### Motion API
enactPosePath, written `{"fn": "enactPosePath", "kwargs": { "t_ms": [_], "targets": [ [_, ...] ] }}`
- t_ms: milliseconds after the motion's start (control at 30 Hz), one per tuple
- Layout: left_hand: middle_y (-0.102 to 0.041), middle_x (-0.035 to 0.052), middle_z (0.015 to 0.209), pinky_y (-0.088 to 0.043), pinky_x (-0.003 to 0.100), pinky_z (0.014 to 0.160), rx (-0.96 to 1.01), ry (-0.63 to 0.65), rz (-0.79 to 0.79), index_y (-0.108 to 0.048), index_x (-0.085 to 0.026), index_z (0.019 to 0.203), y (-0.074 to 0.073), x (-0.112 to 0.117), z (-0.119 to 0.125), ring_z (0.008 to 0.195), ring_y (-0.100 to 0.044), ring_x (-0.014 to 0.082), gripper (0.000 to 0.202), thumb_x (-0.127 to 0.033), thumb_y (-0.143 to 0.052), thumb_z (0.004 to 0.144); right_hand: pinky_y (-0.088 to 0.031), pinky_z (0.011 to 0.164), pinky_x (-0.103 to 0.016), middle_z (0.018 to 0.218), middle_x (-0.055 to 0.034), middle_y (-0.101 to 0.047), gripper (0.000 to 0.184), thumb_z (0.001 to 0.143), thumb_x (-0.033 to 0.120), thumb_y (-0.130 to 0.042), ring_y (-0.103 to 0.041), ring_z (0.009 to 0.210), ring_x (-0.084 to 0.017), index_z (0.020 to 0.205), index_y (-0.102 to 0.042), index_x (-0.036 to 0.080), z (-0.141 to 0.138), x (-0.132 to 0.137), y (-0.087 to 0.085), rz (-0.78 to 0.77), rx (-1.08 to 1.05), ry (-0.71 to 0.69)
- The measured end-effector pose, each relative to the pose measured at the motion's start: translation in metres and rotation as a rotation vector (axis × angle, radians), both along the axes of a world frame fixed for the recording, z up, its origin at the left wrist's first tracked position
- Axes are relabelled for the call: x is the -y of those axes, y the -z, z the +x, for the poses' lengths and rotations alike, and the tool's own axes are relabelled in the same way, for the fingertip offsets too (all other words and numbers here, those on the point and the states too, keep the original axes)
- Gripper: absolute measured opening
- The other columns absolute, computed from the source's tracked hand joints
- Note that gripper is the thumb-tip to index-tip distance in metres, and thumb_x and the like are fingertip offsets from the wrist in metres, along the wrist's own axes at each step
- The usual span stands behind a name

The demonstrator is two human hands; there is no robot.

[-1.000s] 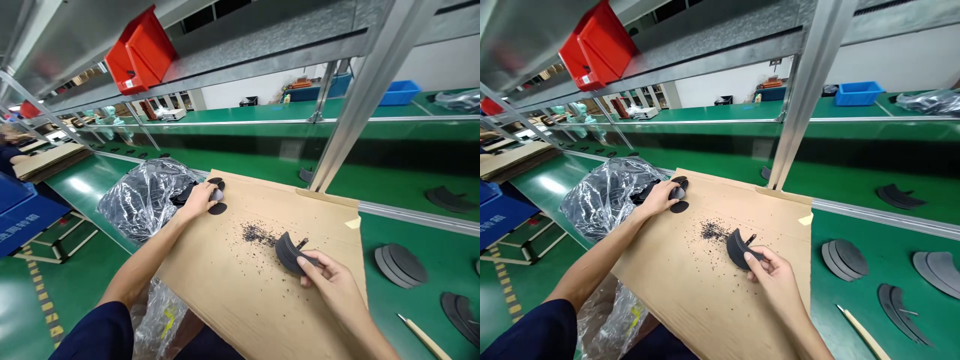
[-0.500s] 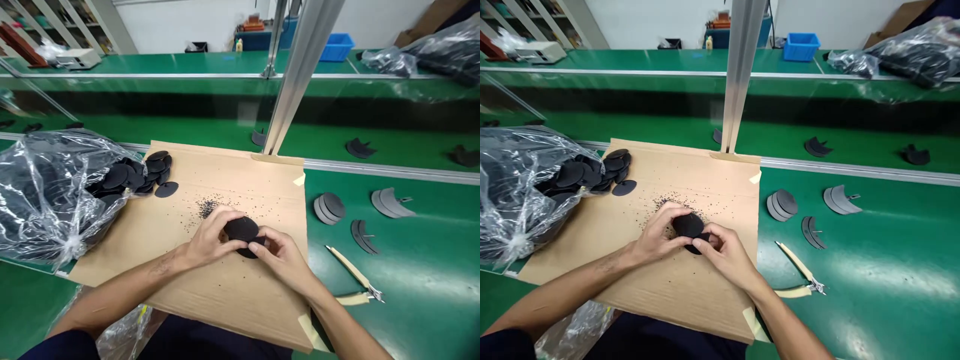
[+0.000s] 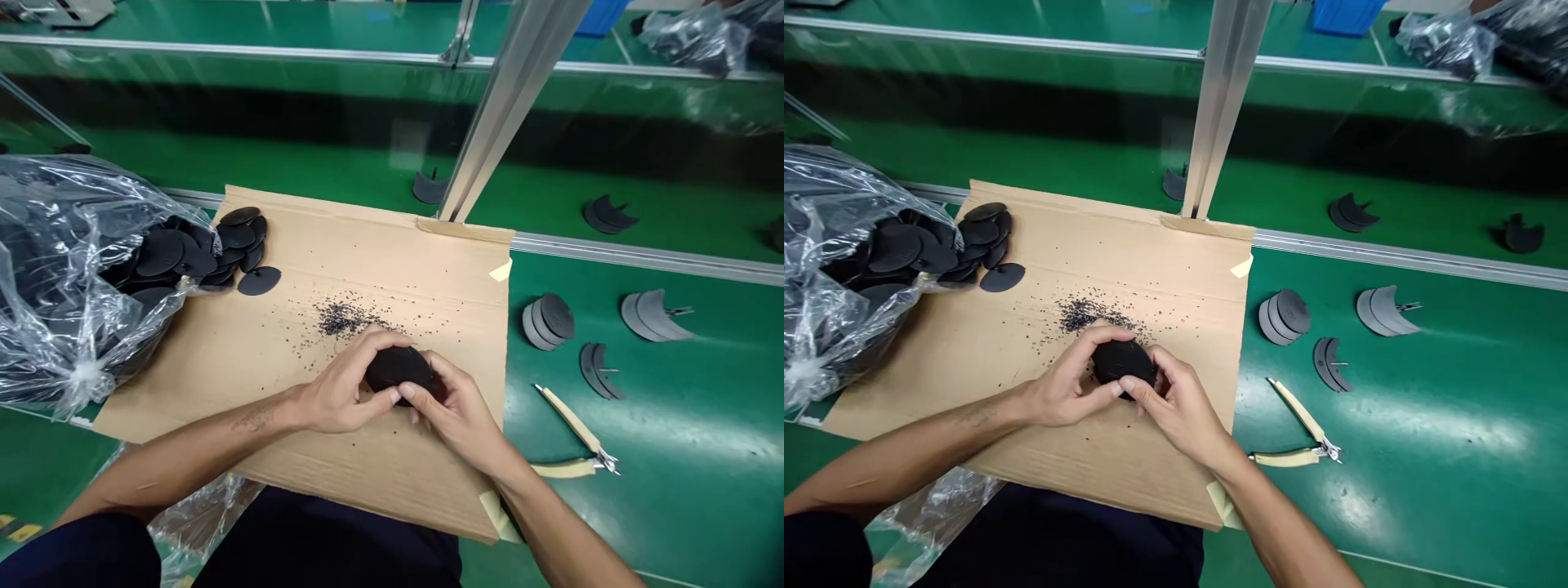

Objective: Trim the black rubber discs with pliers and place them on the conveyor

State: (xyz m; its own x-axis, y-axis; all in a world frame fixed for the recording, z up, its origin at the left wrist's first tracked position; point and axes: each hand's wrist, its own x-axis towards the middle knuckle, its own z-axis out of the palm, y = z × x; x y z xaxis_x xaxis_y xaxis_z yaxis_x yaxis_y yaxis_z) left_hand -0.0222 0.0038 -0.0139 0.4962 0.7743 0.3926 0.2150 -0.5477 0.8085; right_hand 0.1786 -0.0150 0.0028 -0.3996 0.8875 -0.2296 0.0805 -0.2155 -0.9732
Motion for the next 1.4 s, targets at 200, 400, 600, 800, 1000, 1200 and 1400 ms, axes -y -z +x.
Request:
{"fn": "enactPosePath", "kwargs": {
  "t_ms": [200,400,600,800,1000,1200,1400],
  "targets": [
    [-0.064,0.0105,0.121,-0.055,0.034,0.095,-0.003,-0.064,0.073,-0.045,-0.021,0.140,0.003,-0.001,-0.001,0.110,-0.063,0.0203,0.044,-0.024,-0.058,0.098,-0.041,0.053,-0.024,0.067,0.0046,-0.055,0.040,0.088,0.057,-0.074,-0.050,0.055,-0.010,0.094,-0.061,0.019,-0.003,0.002,0.000,-0.060,-0.097,-0.018],
    [-0.069,0.0084,0.116,-0.056,0.031,0.089,0.007,-0.021,0.097,-0.054,-0.020,0.134,0.005,-0.005,-0.005,0.105,-0.066,0.0179,0.038,-0.021,-0.062,0.097,-0.041,0.050,-0.023,0.065,0.0051,-0.053,0.041,0.083,0.056,-0.079,-0.050,0.052,-0.009,0.086,-0.063,0.019,-0.002,0.000,0.004,-0.066,-0.074,0.035],
    [-0.072,0.0041,0.106,-0.055,0.030,0.081,0.082,-0.079,0.305,-0.057,-0.023,0.131,0.004,-0.007,-0.004,0.093,-0.067,0.0151,0.038,-0.017,-0.066,0.095,-0.042,0.050,-0.022,0.067,0.0047,-0.054,0.039,0.085,0.055,-0.077,-0.050,0.052,-0.009,0.088,-0.063,0.019,-0.002,0.000,0.002,-0.028,-0.062,0.045],
    [-0.068,0.0018,0.099,-0.053,0.037,0.090,-0.033,-0.152,0.543,-0.066,-0.025,0.117,0.003,-0.006,-0.003,0.097,-0.061,0.0168,0.025,-0.017,-0.067,0.094,-0.044,0.051,-0.024,0.072,0.0024,-0.056,0.040,0.087,0.056,-0.075,-0.051,0.056,-0.010,0.082,-0.061,0.020,0.000,0.001,0.004,0.060,-0.033,0.024],
    [-0.060,0.0022,0.097,-0.056,0.031,0.080,0.050,-0.097,0.365,-0.064,-0.025,0.124,0.004,-0.005,-0.001,0.092,-0.061,0.0149,0.031,-0.016,-0.066,0.095,-0.052,0.069,-0.029,0.082,-0.0036,-0.067,0.023,0.100,0.039,-0.063,-0.062,0.077,-0.017,0.091,-0.066,0.019,0.001,0.004,0.006,0.481,0.138,0.046],
    [-0.063,0.0052,0.100,-0.056,0.034,0.082,0.168,-0.014,0.195,-0.056,-0.021,0.137,-0.001,-0.004,-0.002,0.093,-0.062,0.0171,0.043,-0.029,-0.067,0.096,-0.059,0.078,-0.031,0.105,-0.0096,-0.071,0.008,0.101,0.016,-0.058,-0.070,0.094,-0.020,0.105,-0.064,0.019,0.005,0.003,0.012,0.794,0.224,-0.004],
    [-0.067,0.0064,0.100,-0.059,0.030,0.078,0.092,0.041,0.189,-0.068,-0.020,0.123,-0.008,-0.007,-0.006,0.092,-0.065,0.0161,0.034,-0.039,-0.067,0.095,-0.060,0.073,-0.030,0.106,-0.0111,-0.071,0.018,0.099,0.008,-0.049,-0.072,0.090,-0.020,0.105,-0.064,0.017,0.008,0.005,0.015,0.949,0.386,-0.061]
  ]
}}
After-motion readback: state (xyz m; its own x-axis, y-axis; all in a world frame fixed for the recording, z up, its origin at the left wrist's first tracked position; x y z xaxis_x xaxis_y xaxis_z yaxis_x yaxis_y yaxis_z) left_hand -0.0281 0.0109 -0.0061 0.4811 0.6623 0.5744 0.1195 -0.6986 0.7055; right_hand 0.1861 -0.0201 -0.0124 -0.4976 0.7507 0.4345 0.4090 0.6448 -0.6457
